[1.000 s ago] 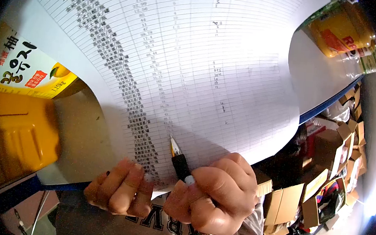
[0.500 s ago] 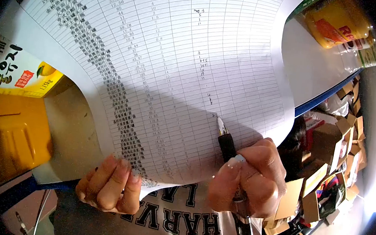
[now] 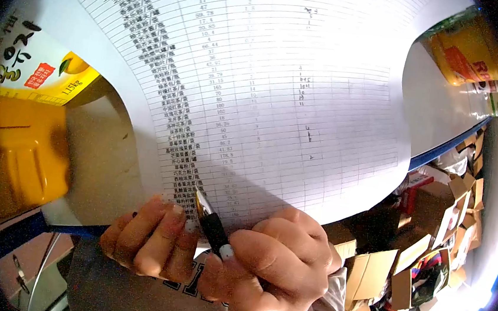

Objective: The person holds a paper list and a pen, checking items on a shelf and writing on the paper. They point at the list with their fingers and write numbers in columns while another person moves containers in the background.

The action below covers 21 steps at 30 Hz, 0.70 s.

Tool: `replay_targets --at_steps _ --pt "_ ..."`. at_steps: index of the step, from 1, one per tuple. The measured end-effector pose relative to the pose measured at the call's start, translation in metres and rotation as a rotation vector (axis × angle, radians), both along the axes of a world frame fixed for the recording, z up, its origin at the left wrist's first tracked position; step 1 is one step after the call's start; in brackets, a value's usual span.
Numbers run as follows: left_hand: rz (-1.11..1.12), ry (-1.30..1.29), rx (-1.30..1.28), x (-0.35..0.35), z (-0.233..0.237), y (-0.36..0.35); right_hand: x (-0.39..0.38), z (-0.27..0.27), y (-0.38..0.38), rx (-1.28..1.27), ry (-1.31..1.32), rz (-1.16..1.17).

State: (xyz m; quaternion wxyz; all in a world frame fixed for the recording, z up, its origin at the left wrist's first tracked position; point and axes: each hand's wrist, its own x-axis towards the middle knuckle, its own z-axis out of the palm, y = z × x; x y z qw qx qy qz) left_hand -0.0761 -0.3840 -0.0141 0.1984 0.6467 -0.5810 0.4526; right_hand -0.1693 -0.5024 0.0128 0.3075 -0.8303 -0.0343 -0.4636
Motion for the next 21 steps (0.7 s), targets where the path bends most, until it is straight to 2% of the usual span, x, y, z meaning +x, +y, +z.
replay_targets --at_steps 9,12,15,16,18,21 --pt "0.001 -0.076 -0.068 0.005 -0.005 -0.003 0.004 0.002 0.003 -0.024 0.041 -0.025" --pt "0.003 -0.057 -0.047 0.004 -0.005 -0.002 0.007 -0.004 0.002 -0.041 -0.057 -0.041" --pt "0.019 0.005 -0.034 0.0 -0.004 -0.002 0.003 -0.006 0.001 0.25 -0.203 -0.062" --pt "0.01 0.023 -0.01 0.0 -0.003 -0.001 -0.001 -0.004 -0.013 0.222 -0.2 0.016" --pt "-0.004 0.068 0.065 -0.001 0.003 0.003 -0.018 0.003 -0.022 0.454 -0.082 0.012" --pt "0.039 0.086 0.054 -0.005 0.003 0.0 -0.012 0.016 -0.028 0.628 -0.035 -0.157"
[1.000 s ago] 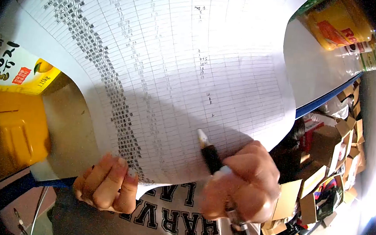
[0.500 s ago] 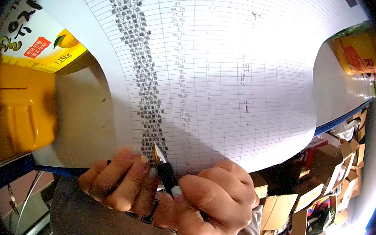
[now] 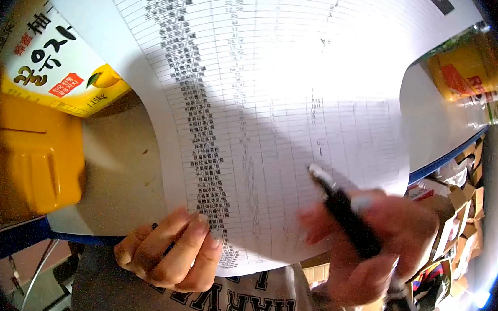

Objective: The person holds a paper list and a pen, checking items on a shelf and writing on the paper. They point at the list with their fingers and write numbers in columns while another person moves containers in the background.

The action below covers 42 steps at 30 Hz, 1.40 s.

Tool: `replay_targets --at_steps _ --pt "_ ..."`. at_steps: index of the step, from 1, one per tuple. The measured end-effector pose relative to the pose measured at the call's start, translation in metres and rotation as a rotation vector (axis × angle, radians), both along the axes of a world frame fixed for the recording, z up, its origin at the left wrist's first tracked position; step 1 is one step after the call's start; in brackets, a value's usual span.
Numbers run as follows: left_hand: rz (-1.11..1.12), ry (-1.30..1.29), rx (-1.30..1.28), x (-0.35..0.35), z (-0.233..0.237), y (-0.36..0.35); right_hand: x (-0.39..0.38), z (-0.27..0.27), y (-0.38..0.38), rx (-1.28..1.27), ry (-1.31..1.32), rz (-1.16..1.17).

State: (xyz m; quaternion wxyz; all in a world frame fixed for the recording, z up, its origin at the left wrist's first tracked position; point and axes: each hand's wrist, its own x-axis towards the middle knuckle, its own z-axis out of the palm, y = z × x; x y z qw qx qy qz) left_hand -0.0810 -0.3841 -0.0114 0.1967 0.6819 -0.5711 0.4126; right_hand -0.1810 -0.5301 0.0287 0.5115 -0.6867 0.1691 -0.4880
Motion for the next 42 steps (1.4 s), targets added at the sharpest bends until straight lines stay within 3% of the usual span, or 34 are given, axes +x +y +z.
replay_targets --at_steps 2,7,9,10,12,14,18,25,40,42 --pt "-0.024 0.028 0.012 0.001 0.001 -0.002 0.008 0.016 0.0 0.14 0.076 -0.038" --pt "-0.03 -0.019 0.101 0.004 0.01 -0.004 0.018 0.022 -0.02 -0.021 0.296 0.043" --pt "-0.027 -0.033 0.121 0.005 0.014 -0.004 0.023 0.033 -0.03 -0.06 0.539 0.087" --pt "-0.037 -0.034 0.131 0.005 0.015 -0.004 0.029 0.04 -0.031 0.05 0.606 0.116" --pt "-0.06 -0.03 0.141 0.007 0.015 -0.005 0.042 0.041 -0.034 0.161 0.572 0.108" --pt "-0.077 -0.052 0.109 0.008 0.014 -0.007 0.045 0.032 -0.049 -0.109 0.517 0.193" --pt "-0.045 -0.112 0.015 0.01 0.01 -0.014 0.048 0.031 -0.054 -0.287 0.548 0.132" --pt "0.005 -0.086 0.019 0.009 0.01 -0.01 0.042 0.032 -0.046 -0.019 0.473 0.029" --pt "-0.061 -0.096 0.107 0.007 0.016 -0.002 0.037 0.031 -0.047 -0.157 0.504 0.047" --pt "-0.067 -0.078 0.12 0.008 0.017 -0.003 0.039 0.033 -0.048 0.015 0.42 0.013"
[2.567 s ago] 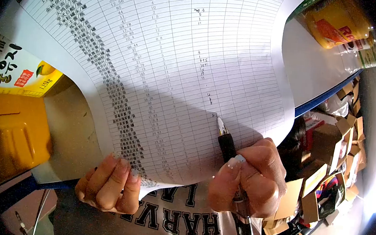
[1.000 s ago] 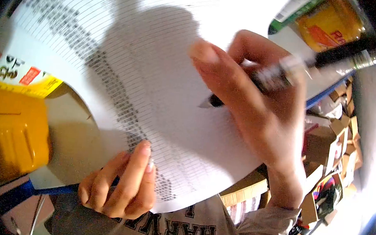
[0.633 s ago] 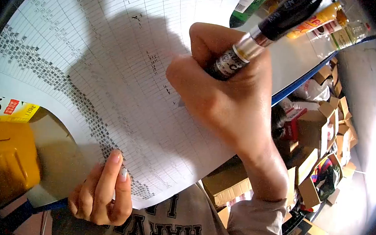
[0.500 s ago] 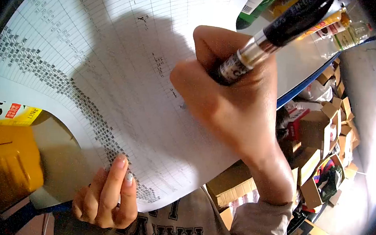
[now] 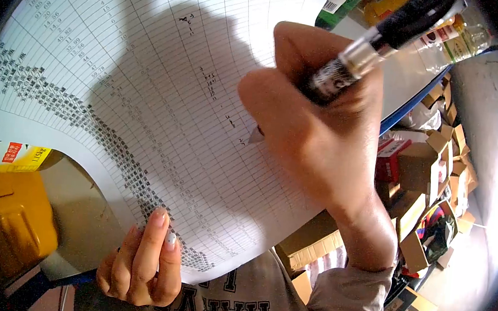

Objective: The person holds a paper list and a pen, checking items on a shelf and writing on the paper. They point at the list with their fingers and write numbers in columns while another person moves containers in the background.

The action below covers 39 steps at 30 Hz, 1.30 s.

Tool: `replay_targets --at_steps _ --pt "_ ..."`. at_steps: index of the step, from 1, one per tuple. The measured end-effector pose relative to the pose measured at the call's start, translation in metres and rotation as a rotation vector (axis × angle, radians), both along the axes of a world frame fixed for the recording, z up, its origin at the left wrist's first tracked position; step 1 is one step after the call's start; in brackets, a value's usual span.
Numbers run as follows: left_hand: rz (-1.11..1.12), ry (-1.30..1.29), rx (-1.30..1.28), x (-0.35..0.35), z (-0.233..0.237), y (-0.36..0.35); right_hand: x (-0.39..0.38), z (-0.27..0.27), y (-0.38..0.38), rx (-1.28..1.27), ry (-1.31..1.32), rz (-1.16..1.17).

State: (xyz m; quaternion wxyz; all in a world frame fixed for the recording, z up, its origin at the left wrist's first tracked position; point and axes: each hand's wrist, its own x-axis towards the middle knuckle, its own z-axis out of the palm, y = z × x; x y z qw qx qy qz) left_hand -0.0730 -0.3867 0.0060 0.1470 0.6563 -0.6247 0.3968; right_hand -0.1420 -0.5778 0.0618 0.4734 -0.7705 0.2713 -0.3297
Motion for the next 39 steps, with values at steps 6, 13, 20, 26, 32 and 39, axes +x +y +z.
replay_targets --at_steps 6,13,20,26,32,39 --pt "-0.065 0.039 0.101 0.002 0.006 0.007 -0.001 0.0 -0.004 0.011 -0.082 -0.036" --pt "0.006 0.073 -0.133 -0.002 0.0 -0.002 -0.022 -0.01 0.023 -0.018 -0.49 0.048" --pt "0.048 0.139 -0.125 -0.007 -0.003 -0.003 -0.021 -0.036 0.068 -0.576 -0.46 0.135" --pt "0.035 0.119 -0.169 -0.004 -0.007 -0.005 -0.022 -0.036 0.07 -0.582 -0.316 0.186" --pt "0.034 0.111 -0.128 -0.005 -0.007 0.001 -0.017 -0.042 0.076 -0.59 -0.321 0.156" --pt "0.024 0.124 -0.144 -0.004 -0.008 0.0 -0.017 -0.041 0.074 -0.615 -0.289 0.181"
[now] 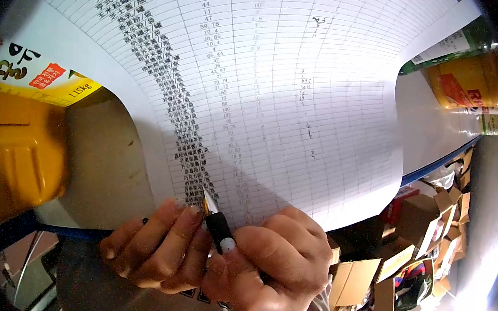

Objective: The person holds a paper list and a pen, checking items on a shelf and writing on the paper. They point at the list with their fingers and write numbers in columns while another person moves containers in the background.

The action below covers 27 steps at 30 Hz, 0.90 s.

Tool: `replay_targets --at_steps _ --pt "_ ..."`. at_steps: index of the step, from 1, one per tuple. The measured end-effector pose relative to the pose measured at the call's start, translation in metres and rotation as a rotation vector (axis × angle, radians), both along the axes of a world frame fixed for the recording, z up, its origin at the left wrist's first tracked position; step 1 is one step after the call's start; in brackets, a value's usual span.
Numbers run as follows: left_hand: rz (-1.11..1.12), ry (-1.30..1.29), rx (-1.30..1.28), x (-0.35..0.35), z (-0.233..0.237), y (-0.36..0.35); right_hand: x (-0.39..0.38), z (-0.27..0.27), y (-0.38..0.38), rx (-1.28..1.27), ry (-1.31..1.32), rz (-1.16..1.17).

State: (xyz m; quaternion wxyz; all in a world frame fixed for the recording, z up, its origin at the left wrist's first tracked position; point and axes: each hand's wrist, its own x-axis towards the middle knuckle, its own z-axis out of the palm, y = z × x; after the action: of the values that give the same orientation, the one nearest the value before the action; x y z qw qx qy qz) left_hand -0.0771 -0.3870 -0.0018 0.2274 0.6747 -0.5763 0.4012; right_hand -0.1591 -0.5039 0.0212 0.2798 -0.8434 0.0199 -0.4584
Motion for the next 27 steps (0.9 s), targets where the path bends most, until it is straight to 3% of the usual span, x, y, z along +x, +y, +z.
replay_targets --at_steps 7,27 --pt "0.106 0.008 -0.068 -0.0041 -0.0037 -0.0037 0.0001 -0.0014 0.0008 -0.035 -0.01 -0.028" --pt "-0.01 -0.001 0.054 -0.0003 0.002 0.0018 -0.0011 -0.001 -0.0037 -0.092 -0.021 -0.11"
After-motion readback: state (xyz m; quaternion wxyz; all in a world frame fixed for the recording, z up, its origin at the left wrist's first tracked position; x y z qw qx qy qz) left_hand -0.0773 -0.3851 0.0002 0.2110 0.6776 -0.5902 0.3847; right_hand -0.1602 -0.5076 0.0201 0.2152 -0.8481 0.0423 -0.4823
